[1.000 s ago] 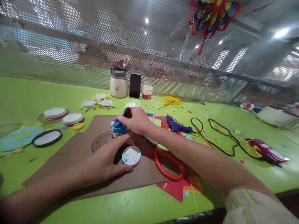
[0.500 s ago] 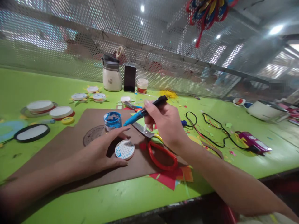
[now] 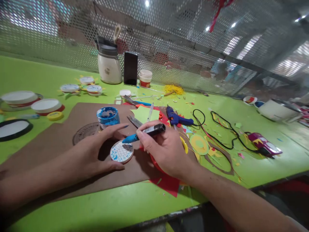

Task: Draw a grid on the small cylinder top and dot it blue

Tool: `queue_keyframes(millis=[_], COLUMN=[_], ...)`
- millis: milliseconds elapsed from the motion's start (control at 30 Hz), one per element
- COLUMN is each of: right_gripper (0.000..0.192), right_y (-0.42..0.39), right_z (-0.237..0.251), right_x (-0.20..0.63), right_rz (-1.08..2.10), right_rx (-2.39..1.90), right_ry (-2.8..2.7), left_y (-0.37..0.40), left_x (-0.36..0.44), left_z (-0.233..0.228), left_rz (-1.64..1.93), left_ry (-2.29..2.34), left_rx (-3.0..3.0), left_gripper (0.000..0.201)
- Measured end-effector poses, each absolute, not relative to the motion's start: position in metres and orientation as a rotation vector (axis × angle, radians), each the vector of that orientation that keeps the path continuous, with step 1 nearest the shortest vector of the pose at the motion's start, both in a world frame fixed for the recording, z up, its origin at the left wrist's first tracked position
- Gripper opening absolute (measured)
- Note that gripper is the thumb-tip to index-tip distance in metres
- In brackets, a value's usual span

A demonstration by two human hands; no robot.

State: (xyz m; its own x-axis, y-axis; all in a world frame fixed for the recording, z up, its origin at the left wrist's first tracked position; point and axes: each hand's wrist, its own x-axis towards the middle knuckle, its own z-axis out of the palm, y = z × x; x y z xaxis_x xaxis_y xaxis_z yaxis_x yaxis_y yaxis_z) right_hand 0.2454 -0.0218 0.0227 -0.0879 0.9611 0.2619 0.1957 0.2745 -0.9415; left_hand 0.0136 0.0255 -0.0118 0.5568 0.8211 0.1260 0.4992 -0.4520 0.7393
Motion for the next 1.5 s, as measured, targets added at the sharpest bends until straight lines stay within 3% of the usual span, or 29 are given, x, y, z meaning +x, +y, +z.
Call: queue_keyframes(millis=[567,1500], right_gripper=[0.005,0.012], right_y=[-0.026,-0.027], right_z=[0.016,0.011], right_x=[0.238,0.237], right_rz=[0.996,0.962], right_rx=[-1.111,-1.167], right_ry=[-1.56,-1.552], left_y=[0.025,0.03], left_x=[0.018,0.013], left_z=[-0.009,-0.024], left_rz=[0.628,0.716], left_ry=[1.006,0.93], left_rx=[2.135,2.201], left_gripper=[0.091,0.098])
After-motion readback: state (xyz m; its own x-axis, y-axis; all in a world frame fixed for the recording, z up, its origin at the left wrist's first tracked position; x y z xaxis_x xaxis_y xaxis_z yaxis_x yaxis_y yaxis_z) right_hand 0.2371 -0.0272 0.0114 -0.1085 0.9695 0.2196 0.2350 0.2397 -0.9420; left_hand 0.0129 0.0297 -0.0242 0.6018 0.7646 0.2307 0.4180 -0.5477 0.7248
